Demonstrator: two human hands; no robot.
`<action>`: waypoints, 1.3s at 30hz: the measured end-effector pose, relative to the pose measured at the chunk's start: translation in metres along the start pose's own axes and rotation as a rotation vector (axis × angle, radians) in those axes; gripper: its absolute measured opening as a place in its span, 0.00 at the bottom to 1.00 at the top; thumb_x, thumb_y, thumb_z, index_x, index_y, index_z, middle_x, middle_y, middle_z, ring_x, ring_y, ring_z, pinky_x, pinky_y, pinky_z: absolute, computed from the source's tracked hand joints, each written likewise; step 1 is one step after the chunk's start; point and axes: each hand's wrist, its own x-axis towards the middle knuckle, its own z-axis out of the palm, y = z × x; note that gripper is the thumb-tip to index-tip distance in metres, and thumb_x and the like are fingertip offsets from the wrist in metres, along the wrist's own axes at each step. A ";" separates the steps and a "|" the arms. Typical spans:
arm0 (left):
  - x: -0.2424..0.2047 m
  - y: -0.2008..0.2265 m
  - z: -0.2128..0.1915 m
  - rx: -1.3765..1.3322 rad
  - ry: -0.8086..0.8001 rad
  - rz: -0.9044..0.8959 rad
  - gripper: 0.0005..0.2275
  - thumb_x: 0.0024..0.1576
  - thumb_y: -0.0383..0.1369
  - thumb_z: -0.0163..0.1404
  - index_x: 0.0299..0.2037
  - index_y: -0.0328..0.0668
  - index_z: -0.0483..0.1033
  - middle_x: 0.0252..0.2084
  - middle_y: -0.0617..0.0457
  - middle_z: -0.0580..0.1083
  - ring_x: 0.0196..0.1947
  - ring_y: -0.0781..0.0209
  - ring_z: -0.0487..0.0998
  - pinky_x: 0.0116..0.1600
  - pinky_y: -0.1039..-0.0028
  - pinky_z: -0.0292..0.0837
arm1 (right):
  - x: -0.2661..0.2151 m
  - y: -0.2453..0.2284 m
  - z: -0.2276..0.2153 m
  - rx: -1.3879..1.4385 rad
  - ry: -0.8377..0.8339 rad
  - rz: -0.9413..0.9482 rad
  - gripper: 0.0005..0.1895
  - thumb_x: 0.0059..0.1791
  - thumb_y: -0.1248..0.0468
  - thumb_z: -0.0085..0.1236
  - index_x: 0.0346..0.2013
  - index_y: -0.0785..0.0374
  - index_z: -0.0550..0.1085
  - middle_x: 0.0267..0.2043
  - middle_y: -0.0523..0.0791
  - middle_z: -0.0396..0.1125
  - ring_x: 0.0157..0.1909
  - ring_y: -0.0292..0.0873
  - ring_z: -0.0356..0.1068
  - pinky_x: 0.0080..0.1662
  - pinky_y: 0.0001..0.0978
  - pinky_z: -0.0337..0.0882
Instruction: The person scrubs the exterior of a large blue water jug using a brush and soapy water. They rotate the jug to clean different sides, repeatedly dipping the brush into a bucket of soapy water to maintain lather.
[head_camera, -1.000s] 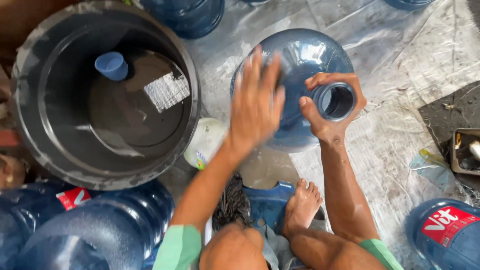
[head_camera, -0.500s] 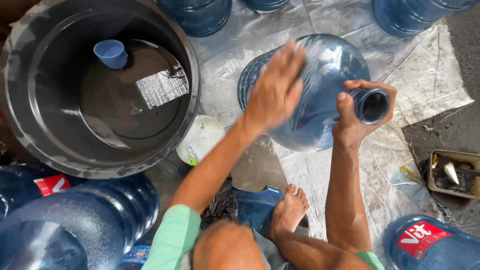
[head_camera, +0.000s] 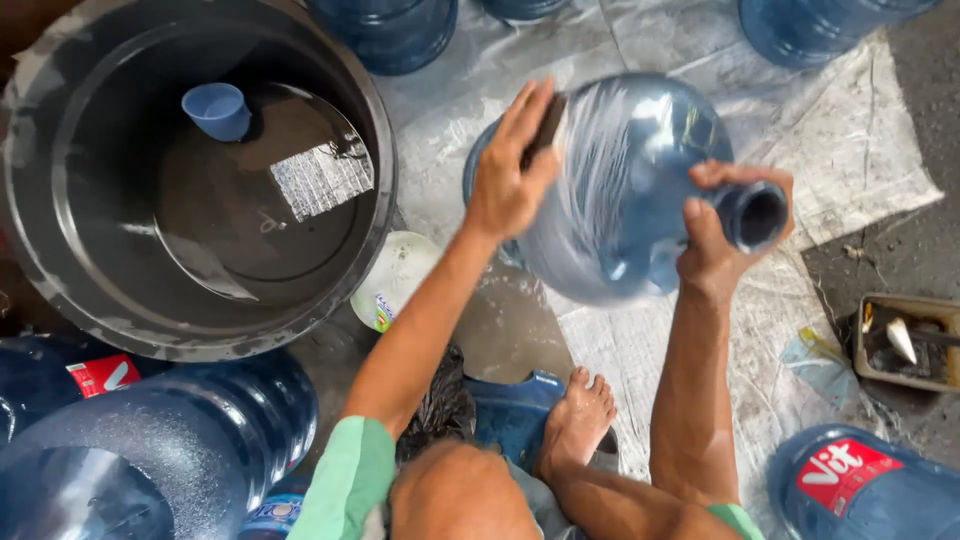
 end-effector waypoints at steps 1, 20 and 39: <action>0.011 -0.012 -0.003 -0.140 -0.049 -0.178 0.26 0.60 0.34 0.42 0.68 0.65 0.46 0.71 0.51 0.50 0.70 0.51 0.56 0.66 0.62 0.66 | -0.005 -0.002 -0.003 -0.022 -0.011 0.002 0.15 0.42 0.61 0.56 0.38 0.62 0.62 0.33 0.47 0.62 0.39 0.46 0.67 0.53 0.39 0.67; -0.140 0.030 0.071 -0.282 0.003 -0.032 0.32 0.62 0.32 0.42 0.71 0.55 0.32 0.71 0.36 0.37 0.54 0.41 0.68 0.37 0.70 0.76 | -0.002 0.019 -0.048 0.087 0.529 0.123 0.14 0.38 0.67 0.65 0.32 0.59 0.67 0.29 0.45 0.63 0.32 0.47 0.70 0.43 0.41 0.72; -0.005 0.031 0.038 -0.167 0.058 -0.114 0.26 0.61 0.35 0.38 0.69 0.47 0.44 0.67 0.42 0.57 0.64 0.49 0.65 0.61 0.66 0.74 | -0.002 0.027 -0.067 0.148 0.349 0.210 0.12 0.33 0.67 0.48 0.30 0.60 0.64 0.28 0.45 0.61 0.33 0.47 0.67 0.42 0.36 0.68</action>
